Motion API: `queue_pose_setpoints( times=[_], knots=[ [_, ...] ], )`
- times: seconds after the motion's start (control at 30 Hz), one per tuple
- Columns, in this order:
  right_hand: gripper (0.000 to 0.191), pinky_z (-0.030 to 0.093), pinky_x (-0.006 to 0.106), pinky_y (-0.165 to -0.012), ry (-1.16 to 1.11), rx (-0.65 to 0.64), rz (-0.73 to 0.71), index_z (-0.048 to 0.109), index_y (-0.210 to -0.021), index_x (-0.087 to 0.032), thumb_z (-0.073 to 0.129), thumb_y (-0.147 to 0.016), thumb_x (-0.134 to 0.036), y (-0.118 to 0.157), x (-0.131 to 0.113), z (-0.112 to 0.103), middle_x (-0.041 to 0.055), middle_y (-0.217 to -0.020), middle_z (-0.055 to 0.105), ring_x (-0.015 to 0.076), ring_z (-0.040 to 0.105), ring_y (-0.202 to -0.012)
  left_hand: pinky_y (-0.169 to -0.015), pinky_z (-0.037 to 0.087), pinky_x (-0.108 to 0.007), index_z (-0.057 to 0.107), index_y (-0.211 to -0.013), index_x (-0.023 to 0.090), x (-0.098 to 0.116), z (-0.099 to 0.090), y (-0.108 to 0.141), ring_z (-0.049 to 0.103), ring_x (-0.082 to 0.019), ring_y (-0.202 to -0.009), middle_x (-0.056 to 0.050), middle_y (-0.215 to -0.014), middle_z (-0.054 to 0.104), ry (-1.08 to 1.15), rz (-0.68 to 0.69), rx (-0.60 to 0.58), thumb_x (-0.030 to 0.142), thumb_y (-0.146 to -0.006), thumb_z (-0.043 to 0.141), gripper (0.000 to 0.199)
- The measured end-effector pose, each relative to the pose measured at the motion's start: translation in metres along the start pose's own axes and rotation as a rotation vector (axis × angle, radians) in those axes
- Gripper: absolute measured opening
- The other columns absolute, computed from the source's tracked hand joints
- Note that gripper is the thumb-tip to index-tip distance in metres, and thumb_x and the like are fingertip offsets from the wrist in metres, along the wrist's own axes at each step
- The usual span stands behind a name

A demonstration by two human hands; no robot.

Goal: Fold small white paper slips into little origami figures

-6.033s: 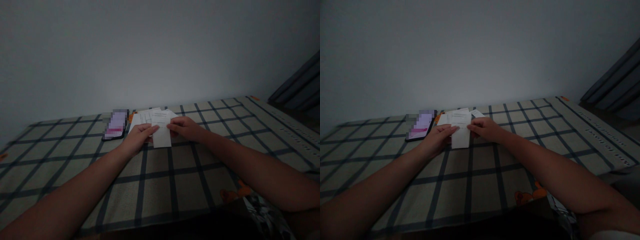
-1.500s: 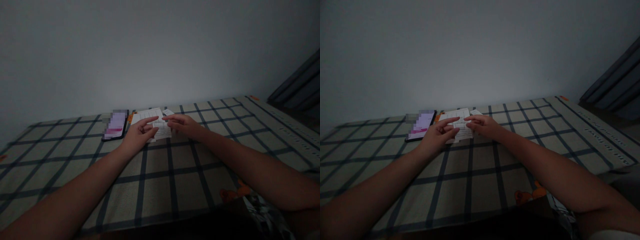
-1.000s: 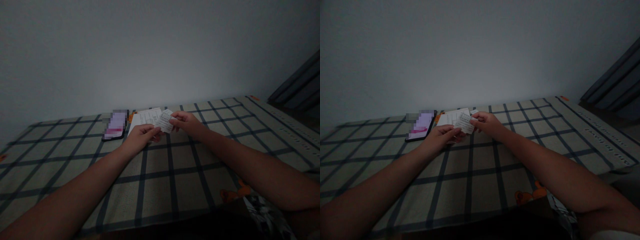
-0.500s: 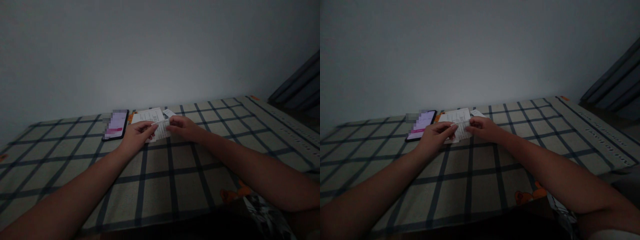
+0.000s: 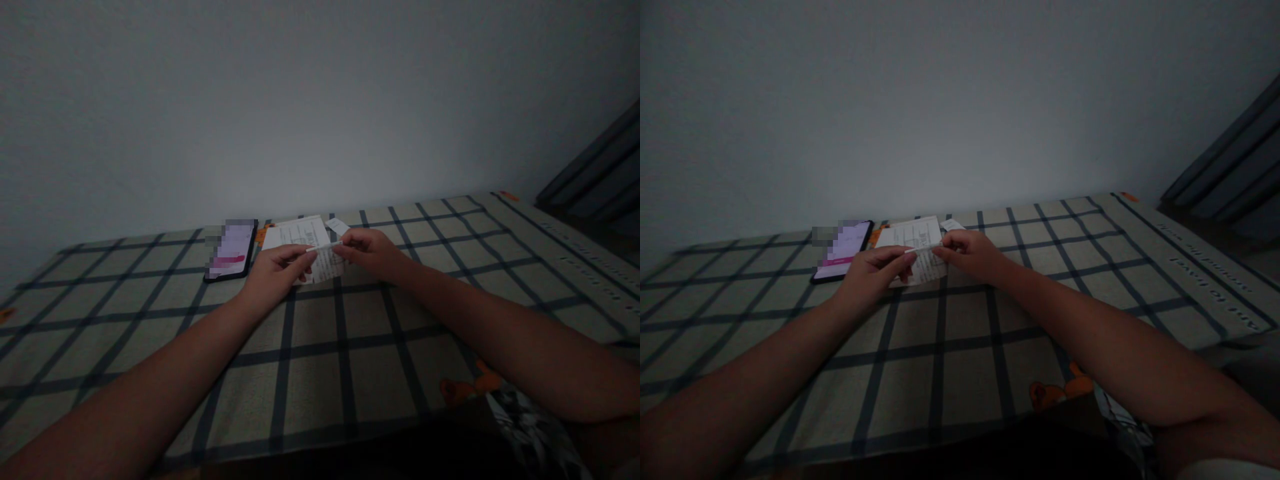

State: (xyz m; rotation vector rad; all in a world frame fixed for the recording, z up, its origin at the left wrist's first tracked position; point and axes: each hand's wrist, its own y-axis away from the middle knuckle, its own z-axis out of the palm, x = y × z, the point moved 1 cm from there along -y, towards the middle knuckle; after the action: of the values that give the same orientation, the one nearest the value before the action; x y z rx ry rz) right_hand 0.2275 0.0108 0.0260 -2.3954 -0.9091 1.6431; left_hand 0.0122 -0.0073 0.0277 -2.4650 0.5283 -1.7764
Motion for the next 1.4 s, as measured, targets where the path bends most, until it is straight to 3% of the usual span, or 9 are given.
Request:
queue_pose_setpoints(
  times=[0.3, 0.47, 0.63, 0.83, 0.97, 1.1, 1.23, 1.4],
  knots=[
    [0.027, 0.037, 0.024, -0.057, -0.005, -0.021, -0.037, 0.060, -0.076, -0.017, 0.063, -0.087, -0.041, 0.000, 0.001, 0.001, -0.0012, -0.069, 0.057, 0.0095, 0.047, -0.062, -0.057, 0.049, -0.025, 0.073, -0.070, 0.019, 0.010, -0.001, 0.004, 0.058, -0.013, -0.057, -0.001, -0.065, 0.067, -0.143, 0.087, 0.044, 0.034, -0.085, 0.065, 0.022],
    [0.031, 0.037, 0.024, -0.056, -0.031, -0.054, -0.026, 0.060, -0.075, -0.016, 0.064, -0.086, -0.046, 0.002, 0.002, 0.003, -0.0019, -0.068, 0.056, 0.0093, 0.047, -0.061, -0.056, 0.048, -0.025, 0.073, -0.072, 0.020, 0.007, -0.004, 0.004, 0.061, -0.014, -0.062, -0.002, -0.069, 0.069, -0.217, 0.144, 0.064, 0.033, -0.083, 0.065, 0.019],
    [0.032, 0.036, 0.023, -0.055, -0.058, -0.076, -0.021, 0.058, -0.073, -0.016, 0.064, -0.086, -0.045, 0.002, 0.003, 0.004, -0.0028, -0.065, 0.053, 0.0087, 0.045, -0.060, -0.056, 0.050, -0.026, 0.075, -0.082, 0.019, 0.002, -0.002, 0.004, 0.064, -0.016, -0.065, -0.004, -0.078, 0.073, -0.211, 0.113, 0.031, 0.038, -0.081, 0.068, 0.020],
    [0.031, 0.039, 0.024, -0.058, -0.066, -0.122, -0.020, 0.061, -0.080, -0.016, 0.064, -0.086, -0.047, 0.002, 0.008, 0.004, -0.0014, -0.070, 0.058, 0.0100, 0.051, -0.063, -0.059, 0.050, -0.025, 0.076, -0.083, 0.020, 0.005, -0.001, 0.005, 0.065, -0.015, -0.067, -0.004, -0.080, 0.074, -0.284, 0.196, 0.000, 0.034, -0.084, 0.065, 0.018],
    [0.025, 0.045, 0.025, -0.065, 0.002, -0.116, -0.055, 0.064, -0.091, -0.016, 0.064, -0.087, -0.041, 0.004, 0.001, 0.005, 0.0018, -0.082, 0.065, 0.0124, 0.059, -0.073, -0.061, 0.049, -0.025, 0.076, -0.088, 0.020, 0.006, -0.002, 0.007, 0.065, -0.015, -0.067, -0.003, -0.077, 0.074, -0.384, 0.296, -0.051, 0.033, -0.086, 0.063, 0.018],
    [0.017, 0.045, 0.023, -0.063, 0.110, -0.134, -0.117, 0.064, -0.089, -0.015, 0.063, -0.086, -0.032, 0.007, -0.008, 0.007, 0.0018, -0.082, 0.065, 0.0109, 0.059, -0.071, -0.058, 0.046, -0.023, 0.075, -0.091, 0.019, 0.005, -0.001, 0.010, 0.063, -0.013, -0.064, -0.002, -0.075, 0.072, -0.479, 0.403, -0.096, 0.031, -0.087, 0.062, 0.018],
    [0.007, 0.044, 0.022, -0.063, 0.172, -0.100, -0.175, 0.064, -0.084, -0.015, 0.063, -0.082, -0.022, 0.007, -0.012, 0.008, 0.0002, -0.078, 0.065, 0.0097, 0.058, -0.069, -0.058, 0.046, -0.023, 0.075, -0.091, 0.019, 0.007, -0.002, 0.011, 0.062, -0.012, -0.063, -0.001, -0.071, 0.070, -0.553, 0.516, -0.071, 0.029, -0.087, 0.061, 0.018],
    [0.007, 0.042, 0.022, -0.060, 0.188, -0.037, -0.161, 0.066, -0.084, -0.015, 0.063, -0.080, -0.019, 0.003, -0.009, 0.002, -0.0002, -0.076, 0.066, 0.0090, 0.056, -0.065, -0.059, 0.047, -0.023, 0.075, -0.088, 0.017, 0.007, -0.004, 0.010, 0.062, -0.011, -0.062, -0.002, -0.073, 0.072, -0.476, 0.514, -0.017, 0.024, -0.087, 0.062, 0.014]
  ],
)
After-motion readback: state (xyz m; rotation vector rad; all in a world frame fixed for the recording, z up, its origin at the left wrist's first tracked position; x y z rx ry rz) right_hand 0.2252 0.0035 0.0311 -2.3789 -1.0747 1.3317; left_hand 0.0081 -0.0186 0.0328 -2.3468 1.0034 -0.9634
